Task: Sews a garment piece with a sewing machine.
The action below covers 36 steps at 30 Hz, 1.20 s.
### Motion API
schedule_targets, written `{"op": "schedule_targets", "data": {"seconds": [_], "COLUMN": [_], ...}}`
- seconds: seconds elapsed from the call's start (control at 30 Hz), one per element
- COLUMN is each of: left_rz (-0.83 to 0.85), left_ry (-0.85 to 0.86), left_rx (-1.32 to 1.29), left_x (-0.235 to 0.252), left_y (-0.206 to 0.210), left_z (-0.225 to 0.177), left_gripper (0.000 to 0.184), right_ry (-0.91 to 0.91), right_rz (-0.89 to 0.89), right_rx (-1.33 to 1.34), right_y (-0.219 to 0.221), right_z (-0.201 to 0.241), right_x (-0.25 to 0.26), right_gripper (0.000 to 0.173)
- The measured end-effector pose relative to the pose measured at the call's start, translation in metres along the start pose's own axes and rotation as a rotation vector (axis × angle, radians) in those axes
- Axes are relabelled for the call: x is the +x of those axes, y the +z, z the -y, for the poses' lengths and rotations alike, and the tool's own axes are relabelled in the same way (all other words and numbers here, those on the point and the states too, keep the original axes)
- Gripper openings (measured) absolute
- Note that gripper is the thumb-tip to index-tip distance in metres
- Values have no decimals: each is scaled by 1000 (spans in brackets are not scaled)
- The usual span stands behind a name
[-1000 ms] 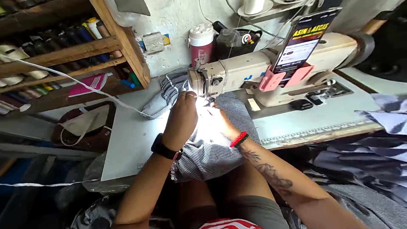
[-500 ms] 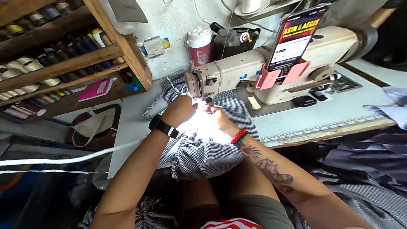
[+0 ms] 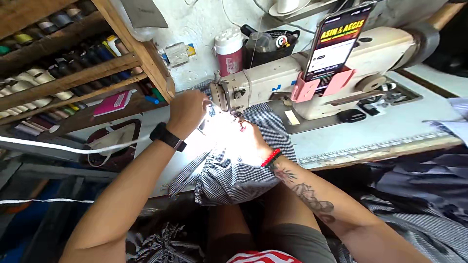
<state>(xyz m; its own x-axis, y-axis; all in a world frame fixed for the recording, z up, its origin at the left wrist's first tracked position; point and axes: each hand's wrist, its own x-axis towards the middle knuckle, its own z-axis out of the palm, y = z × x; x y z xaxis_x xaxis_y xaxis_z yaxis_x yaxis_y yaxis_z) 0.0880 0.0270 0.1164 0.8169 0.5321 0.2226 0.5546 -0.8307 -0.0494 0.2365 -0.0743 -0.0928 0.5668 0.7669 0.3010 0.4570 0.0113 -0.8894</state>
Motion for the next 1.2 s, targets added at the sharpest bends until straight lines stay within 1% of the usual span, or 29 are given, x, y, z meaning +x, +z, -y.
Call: {"op": "schedule_targets", "data": {"seconds": [0.07, 0.13, 0.2, 0.23, 0.33, 0.4, 0.47, 0.5, 0.57, 0.63, 0.67, 0.7, 0.73, 0.77, 0.8, 0.83, 0.9, 0.93, 0.97, 1.0, 1.03, 1.07, 1.1, 1.13, 1.2], "left_rz": [-143, -235, -351, -374, -339, -394, -409, -387, -337, -350, -302, -179, -35, 68, 110, 89, 26, 84, 167, 224, 200, 166, 139, 132, 155], "left_ry": [19, -5, 25, 48, 160, 269, 300, 299, 319, 391, 421, 409, 348, 254, 148, 54, -69, -103, -113, -81, -20, 24, 69, 73, 13], "left_rx": [110, 87, 58, 59, 105, 151, 173, 163, 62, -144, -287, -423, -513, -535, -528, -511, -488, -502, -487, -426, -369, -346, -312, -305, -343], "left_x": [2, 5, 5, 4, -10, -23, -40, -52, -78, -103, -113, -119, -118, -112, -103, -91, -69, -60, -53, -47, -41, -34, -26, -16, 1], "left_y": [-19, -46, -63, -67, -60, -43, -34, -34, -26, 7, 32, 56, 78, 97, 116, 133, 159, 163, 162, 162, 170, 180, 193, 208, 232], "left_z": [5, 12, 21, 22, 7, -4, -12, -15, -24, -34, -39, -41, -39, -35, -27, -18, 0, 6, 9, 10, 13, 19, 27, 36, 51], "left_gripper": [27, 31, 30, 29, 28, 24, 22, 21, 22, 22, 22, 24, 27, 30, 33, 35, 37, 36, 36, 38, 40, 48, 61, 72, 81], "right_ry": [36, 27, 21, 13, -59, -88, -126, -148, -178, -198, -188, -164, -136, -114, -102, -93, -51, -46, -51, -54, -42, -27, -6, 13, 37], "right_rz": [23, 34, 19, 8, -45, -79, -64, -50, 9, 99, 145, 184, 211, 229, 238, 262, 351, 391, 417, 428, 438, 434, 432, 431, 440], "right_rx": [-95, -117, -94, -78, 21, 40, -24, -80, -204, -347, -415, -471, -516, -551, -571, -598, -667, -707, -744, -776, -801, -807, -813, -827, -837], "right_y": [1, 1, 1, 1, 3, 7, 4, -1, -12, -23, -26, -29, -31, -32, -33, -35, -39, -40, -42, -44, -47, -50, -53, -56, -60], "right_z": [-5, -7, -3, 1, 9, 3, 0, 0, 5, 10, 10, 11, 12, 12, 12, 12, 17, 17, 16, 13, 12, 11, 9, 6, -4], "right_x": [-1, -2, -4, -5, -5, -1, -3, -4, -5, -4, -5, -5, -5, -7, -10, -13, -20, -23, -26, -28, -27, -25, -20, -13, 6], "right_gripper": [18, 18, 18, 18, 19, 21, 23, 23, 22, 23, 24, 26, 26, 24, 21, 19, 21, 24, 26, 27, 29, 29, 32, 36, 42]}}
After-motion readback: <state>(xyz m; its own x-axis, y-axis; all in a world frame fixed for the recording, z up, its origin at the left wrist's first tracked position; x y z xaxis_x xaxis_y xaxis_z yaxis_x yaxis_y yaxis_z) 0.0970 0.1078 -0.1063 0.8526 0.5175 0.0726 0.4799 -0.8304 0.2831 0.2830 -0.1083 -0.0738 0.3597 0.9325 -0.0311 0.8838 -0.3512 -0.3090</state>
